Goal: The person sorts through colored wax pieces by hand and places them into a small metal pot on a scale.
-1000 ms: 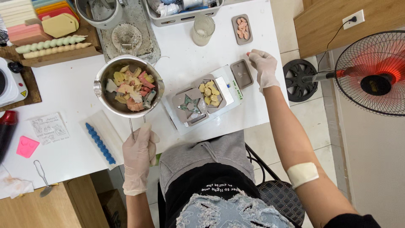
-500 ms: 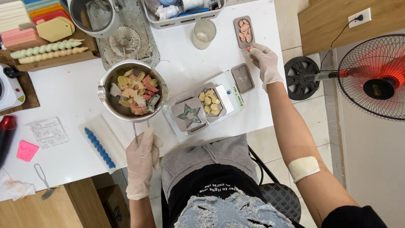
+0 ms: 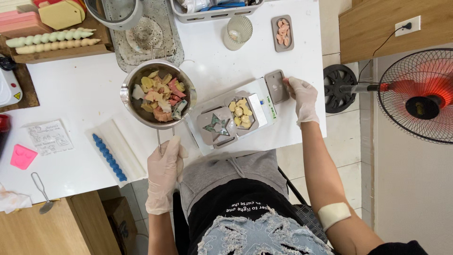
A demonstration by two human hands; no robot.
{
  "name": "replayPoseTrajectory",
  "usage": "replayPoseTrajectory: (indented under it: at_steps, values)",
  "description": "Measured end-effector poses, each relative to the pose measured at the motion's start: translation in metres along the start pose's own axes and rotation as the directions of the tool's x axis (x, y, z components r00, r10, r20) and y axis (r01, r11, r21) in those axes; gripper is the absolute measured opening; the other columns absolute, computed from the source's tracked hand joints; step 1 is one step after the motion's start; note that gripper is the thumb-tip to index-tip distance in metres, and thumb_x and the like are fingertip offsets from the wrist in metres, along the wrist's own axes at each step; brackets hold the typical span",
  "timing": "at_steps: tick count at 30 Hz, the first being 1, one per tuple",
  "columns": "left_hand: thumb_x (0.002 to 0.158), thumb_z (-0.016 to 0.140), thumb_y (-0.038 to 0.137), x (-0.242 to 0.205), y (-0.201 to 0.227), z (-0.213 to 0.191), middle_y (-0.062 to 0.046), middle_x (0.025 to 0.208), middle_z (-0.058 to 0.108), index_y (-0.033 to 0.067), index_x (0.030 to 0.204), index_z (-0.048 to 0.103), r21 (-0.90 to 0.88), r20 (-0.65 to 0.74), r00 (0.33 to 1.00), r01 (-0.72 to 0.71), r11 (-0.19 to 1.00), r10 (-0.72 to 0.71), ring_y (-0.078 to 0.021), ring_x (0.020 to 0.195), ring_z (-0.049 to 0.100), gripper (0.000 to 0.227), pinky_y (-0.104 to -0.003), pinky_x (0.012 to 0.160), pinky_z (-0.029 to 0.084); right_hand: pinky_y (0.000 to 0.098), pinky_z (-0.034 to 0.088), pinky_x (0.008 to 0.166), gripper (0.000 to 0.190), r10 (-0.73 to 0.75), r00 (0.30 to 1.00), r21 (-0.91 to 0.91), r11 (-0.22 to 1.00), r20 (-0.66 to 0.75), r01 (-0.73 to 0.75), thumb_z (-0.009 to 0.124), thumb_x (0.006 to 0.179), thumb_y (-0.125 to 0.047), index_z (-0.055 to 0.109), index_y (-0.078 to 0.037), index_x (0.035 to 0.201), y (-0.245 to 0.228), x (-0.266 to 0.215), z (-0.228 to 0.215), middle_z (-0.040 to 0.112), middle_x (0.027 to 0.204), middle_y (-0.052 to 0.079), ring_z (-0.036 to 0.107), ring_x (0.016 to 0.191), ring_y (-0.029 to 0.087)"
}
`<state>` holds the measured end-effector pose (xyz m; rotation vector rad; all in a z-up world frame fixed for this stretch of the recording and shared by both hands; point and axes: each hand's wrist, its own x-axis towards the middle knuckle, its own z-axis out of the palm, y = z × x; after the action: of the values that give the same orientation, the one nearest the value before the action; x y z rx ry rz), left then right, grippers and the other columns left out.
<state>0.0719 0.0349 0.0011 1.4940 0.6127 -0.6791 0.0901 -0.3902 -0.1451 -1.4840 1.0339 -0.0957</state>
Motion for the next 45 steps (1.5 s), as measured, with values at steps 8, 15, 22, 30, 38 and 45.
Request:
replayPoseTrajectory:
  at_steps: [8,15,22,30,38,45]
  values:
    - [0.096,0.064,0.044,-0.002,-0.003,-0.005,0.002,0.044,0.04,0.0035,0.075,0.061,0.003,0.01,0.999,-0.036,0.999,0.036,-0.0082,0.033,0.029,0.046,-0.026,0.034,0.028,0.0221,0.048,0.071,0.013,-0.06,0.994,-0.028,0.998,-0.088,0.058,0.077,0.091,-0.015,0.08,-0.003,0.096,0.043,-0.035,-0.007,0.078,0.089,0.001,0.063,0.077,0.006]
    - [0.098,0.062,0.046,-0.007,-0.014,-0.006,0.003,0.045,0.04,0.0036,0.075,0.061,-0.03,0.005,0.997,-0.078,0.997,0.078,-0.0072,0.034,0.03,0.048,-0.025,0.033,0.027,0.023,0.056,0.078,0.024,0.014,0.996,0.038,0.999,-0.093,-0.01,0.079,0.086,-0.008,0.076,-0.003,0.109,0.044,-0.038,-0.009,0.076,0.099,0.003,0.069,0.084,0.009]
    - [0.098,0.063,0.045,-0.019,-0.017,-0.018,0.003,0.047,0.04,0.0039,0.075,0.062,-0.078,-0.041,0.999,-0.025,0.997,0.022,-0.0073,0.035,0.031,0.046,-0.026,0.033,0.028,0.0236,0.06,0.081,0.028,-0.032,0.998,0.08,0.996,-0.052,0.036,0.077,0.086,-0.005,0.074,0.0,0.113,0.052,-0.011,-0.013,0.077,0.103,0.006,0.072,0.086,0.011]
    - [0.1,0.063,0.039,-0.033,-0.039,-0.07,0.003,0.046,0.039,0.004,0.075,0.062,-0.207,-0.212,0.973,-0.134,0.969,0.089,-0.0079,0.035,0.031,0.043,-0.027,0.034,0.029,0.0242,0.053,0.07,0.023,-0.252,0.943,-0.249,0.948,-0.218,0.196,0.071,0.093,-0.01,0.076,-0.003,0.114,-0.011,-0.057,0.005,0.077,0.102,0.003,0.063,0.076,0.011]
    - [0.103,0.059,0.037,-0.02,-0.06,-0.095,0.006,0.048,0.036,0.006,0.078,0.059,-0.358,-0.402,0.908,-0.277,0.892,0.121,-0.0067,0.037,0.028,0.04,-0.028,0.033,0.024,0.0265,0.059,0.082,0.014,-0.516,0.839,-0.104,0.838,0.171,0.536,0.069,0.103,-0.015,0.075,-0.008,0.112,-0.131,-0.18,0.088,0.078,0.102,0.004,0.068,0.083,0.011]
    - [0.104,0.058,0.039,-0.025,-0.058,-0.089,0.005,0.047,0.037,0.0065,0.077,0.06,-0.385,-0.414,0.901,-0.301,0.872,0.129,-0.0068,0.036,0.028,0.042,-0.027,0.034,0.025,0.0284,0.057,0.087,0.029,-0.06,0.6,-0.377,0.726,0.798,0.575,0.071,0.091,-0.022,0.075,-0.007,0.116,-0.08,-0.252,0.23,0.079,0.108,0.01,0.074,0.095,0.016]
